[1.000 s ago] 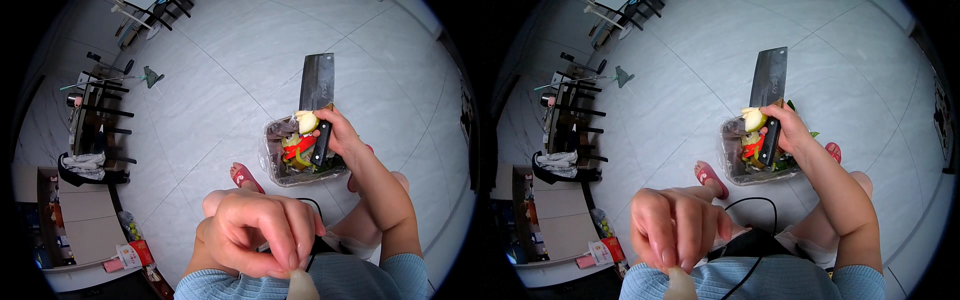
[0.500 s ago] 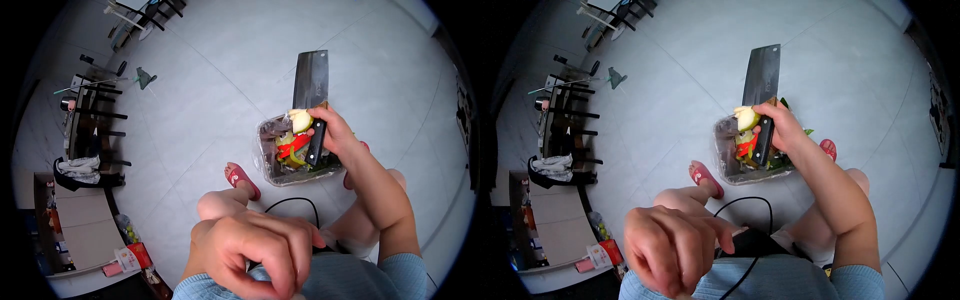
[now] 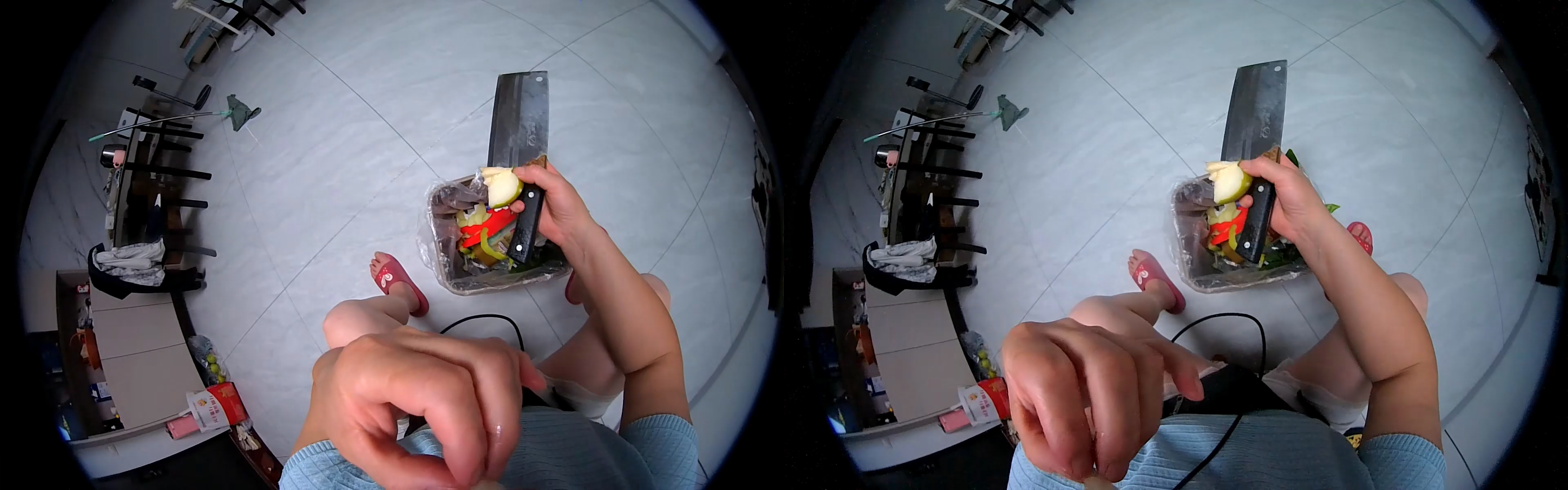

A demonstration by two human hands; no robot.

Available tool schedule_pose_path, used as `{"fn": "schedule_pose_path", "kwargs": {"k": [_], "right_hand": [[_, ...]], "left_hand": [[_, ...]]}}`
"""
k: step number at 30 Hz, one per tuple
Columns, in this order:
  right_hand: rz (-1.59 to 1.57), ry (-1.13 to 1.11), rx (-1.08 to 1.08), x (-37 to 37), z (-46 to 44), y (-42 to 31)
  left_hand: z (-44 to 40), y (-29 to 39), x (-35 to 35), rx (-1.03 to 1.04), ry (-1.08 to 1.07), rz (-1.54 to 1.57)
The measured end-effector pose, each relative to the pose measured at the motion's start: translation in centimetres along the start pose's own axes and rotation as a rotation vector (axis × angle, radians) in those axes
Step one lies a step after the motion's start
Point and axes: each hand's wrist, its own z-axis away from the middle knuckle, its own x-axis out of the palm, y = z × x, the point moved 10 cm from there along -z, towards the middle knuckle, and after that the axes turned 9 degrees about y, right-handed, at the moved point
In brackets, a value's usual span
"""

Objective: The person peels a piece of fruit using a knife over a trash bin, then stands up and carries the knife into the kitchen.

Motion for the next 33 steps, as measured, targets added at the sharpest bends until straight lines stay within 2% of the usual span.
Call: {"fn": "schedule_pose_path", "kwargs": {"k": [1,3,7,12,16,20,23,25,33], "right_hand": [[0.000,0.017,0.000,0.0,0.1,-0.1],[0.000,0.035,-0.001,0.0,0.2,-0.1],[0.003,0.006,-0.012,-0.2,-0.1,-0.1],[0.018,0.018,-0.019,-0.1,0.2,-0.3],[0.005,0.027,-0.012,0.1,0.2,-0.3],[-0.004,0.024,-0.014,-0.1,0.1,-0.1],[0.021,0.001,-0.017,0.0,0.2,-0.2],[0.025,-0.008,-0.004,-0.1,0.1,0.0],[0.009,0.009,-0.015,-0.1,-0.1,-0.1]], "left_hand": [[-0.2,-0.5,-0.2,0.002,-0.003,-0.001],[-0.2,0.1,0.1,0.191,-0.121,0.098],[0.2,0.0,0.0,0.189,-0.092,0.162],[0.1,-0.1,-0.4,0.131,-0.034,0.074],[-0.1,-0.1,-0.7,0.186,-0.026,0.106],[-0.3,0.5,0.6,0.235,-0.236,0.111],[0.7,1.1,1.1,0.228,-0.262,0.152],[0.3,0.4,-0.1,0.061,-0.027,0.061],[-0.1,0.4,-0.2,0.100,0.011,-0.042]]}}
